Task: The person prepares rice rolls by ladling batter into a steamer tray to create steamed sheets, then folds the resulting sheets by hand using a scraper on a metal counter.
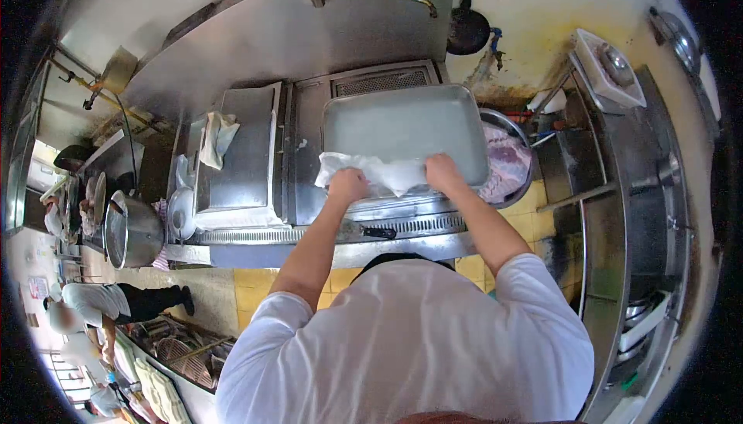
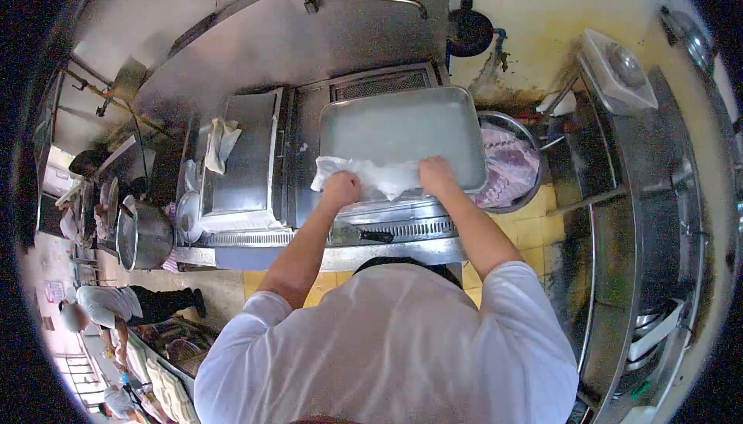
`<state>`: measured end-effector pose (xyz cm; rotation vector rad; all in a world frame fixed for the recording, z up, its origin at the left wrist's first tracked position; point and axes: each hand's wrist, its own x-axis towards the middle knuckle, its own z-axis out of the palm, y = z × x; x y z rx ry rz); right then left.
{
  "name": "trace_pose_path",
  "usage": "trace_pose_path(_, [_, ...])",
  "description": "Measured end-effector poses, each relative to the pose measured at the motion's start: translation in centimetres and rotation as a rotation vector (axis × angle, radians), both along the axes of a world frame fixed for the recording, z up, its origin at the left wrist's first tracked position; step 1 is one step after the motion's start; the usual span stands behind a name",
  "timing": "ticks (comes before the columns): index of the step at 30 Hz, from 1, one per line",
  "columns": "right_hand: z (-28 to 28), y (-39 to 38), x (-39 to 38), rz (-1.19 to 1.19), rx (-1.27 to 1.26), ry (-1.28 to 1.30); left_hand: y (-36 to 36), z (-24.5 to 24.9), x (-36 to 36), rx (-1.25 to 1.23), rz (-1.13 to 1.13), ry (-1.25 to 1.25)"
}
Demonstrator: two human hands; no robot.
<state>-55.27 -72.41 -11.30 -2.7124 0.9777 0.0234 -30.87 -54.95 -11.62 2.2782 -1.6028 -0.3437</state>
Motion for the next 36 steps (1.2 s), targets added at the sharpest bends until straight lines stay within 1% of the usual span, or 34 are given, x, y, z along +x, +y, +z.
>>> trace_pose_path(1, [0.0,-0.7,0.3,0.006,-0.006,0.004,-0.7,-0.3,0.1,0.149,0.033,-0.011])
trace_pose_path(2, [1.0,-1.1,0.6,-0.057,0.046,0.098,-1.2,-0.6,0.0,0.303,0.064,-0.019])
trace_pose_path(3, [2.3,-1.6,0.9,-0.120,0.096,0.192,-1.7,0.7,-0.4,0.303,0.069,-0.012])
trace_pose_path(5, [7.6,-1.5,3.2,-0.139,0.156,0.020,-3.0,6.7,-2.0,-0.041,0.136,0.280])
trace_pose_path(7, [11.6,-0.9,5.5,0.036,0.277,-0.562,-5.0,11.1,-3.3,-0.368,0.061,0.372])
trace_pose_path(9, [15.8,0.3,7.6,0.043,0.565,-0.685,-6.1,16.6,-5.3,-0.675,0.034,0.311])
trace_pose_path(10, [17.0,1.0,7.5,0.041,0.567,-0.678,-5.9,19.1,-5.6,-0.673,0.037,0.317])
trace_pose_path(12, [18.5,2.5,6.9,-0.073,0.593,-0.562,-5.3,22.7,-5.1,-0.779,0.012,0.293])
trace_pose_path(13, [17.8,2.8,6.2,-0.070,0.591,-0.561,-5.0,23.4,-4.3,-0.783,0.014,0.293])
trace_pose_path(14, [16.0,2.8,4.9,-0.042,0.500,-0.500,-4.3,23.8,-3.3,-0.860,0.017,0.243])
trace_pose_path(15, [13.9,2.3,3.7,-0.013,0.408,-0.440,-3.8,24.1,-2.3,-0.939,0.021,0.190])
trace_pose_path(16, [10.3,0.9,2.3,-0.025,0.357,-0.427,-3.1,24.1,-1.8,-0.924,0.115,0.230])
trace_pose_path(17, [7.1,-0.6,0.8,-0.036,0.308,-0.414,-2.7,23.0,-1.0,-0.936,0.123,0.246])
trace_pose_path(18, [6.3,-1.8,-0.7,-0.030,0.309,-0.414,-2.5,21.3,-0.3,-0.946,0.128,0.262])
trace_pose_path(19, [5.8,-3.0,-1.9,-0.045,0.306,-0.309,-2.3,20.1,-0.2,-0.947,0.130,0.258])
trace_pose_path(20, [6.6,-2.8,-2.3,-0.066,0.305,-0.205,-1.9,19.6,-0.7,-0.893,0.202,0.272])
trace_pose_path(21, [7.2,-2.6,-2.1,-0.072,0.303,-0.211,-1.8,19.2,-1.1,-0.841,0.269,0.286])
trace_pose_path(22, [7.8,-2.6,-1.5,-0.103,0.325,-0.254,-2.1,18.8,-1.7,-0.846,0.263,0.286])
trace_pose_path(23, [10.0,-1.9,-0.5,-0.131,0.347,-0.293,-2.4,18.9,-3.0,-0.828,0.163,0.254])
trace_pose_path(24, [12.4,-0.3,1.2,-0.032,0.342,-0.530,-2.5,18.9,-4.2,-0.799,0.070,0.223])
trace_pose_path(25, [14.9,1.7,2.9,0.064,0.340,-0.767,-2.6,19.0,-5.1,-0.789,0.073,0.225])
trace_pose_path(26, [17.7,3.6,4.1,0.062,0.342,-0.769,-3.1,19.5,-5.7,-0.782,-0.030,0.178])
trace_pose_path(27, [20.4,5.4,4.8,0.024,0.454,-0.578,-3.4,20.2,-5.9,-0.776,-0.137,0.130])
trace_pose_path(28, [21.7,6.1,5.0,-0.017,0.560,-0.385,-3.2,21.3,-5.4,-0.777,-0.147,0.128])
trace_pose_path(29, [16.4,5.3,6.0,-0.024,0.553,-0.391,-2.6,22.5,-4.1,-0.825,-0.070,0.118])
trace_pose_path(31, [5.5,1.4,3.7,0.042,0.142,-0.468,-1.0,23.1,-1.3,-0.881,0.077,0.137])
trace_pose_path(32, [4.2,-0.2,2.1,-0.005,0.164,-0.380,-0.3,22.7,0.1,-0.892,0.144,0.157])
trace_pose_path(33, [3.5,-1.3,0.6,-0.053,0.191,-0.295,0.0,19.3,1.5,-0.853,0.179,0.162])
trace_pose_path(34, [3.4,-1.4,-0.3,-0.053,0.197,-0.296,0.2,15.1,2.5,-0.867,0.199,0.252])
trace_pose_path(35, [3.7,-1.3,-1.2,-0.035,0.083,-0.148,0.4,12.3,2.3,-0.819,0.300,0.199])
trace_pose_path(36, [3.9,-1.3,-1.6,-0.017,-0.036,0.002,1.2,11.2,0.9,-0.691,0.323,0.129])
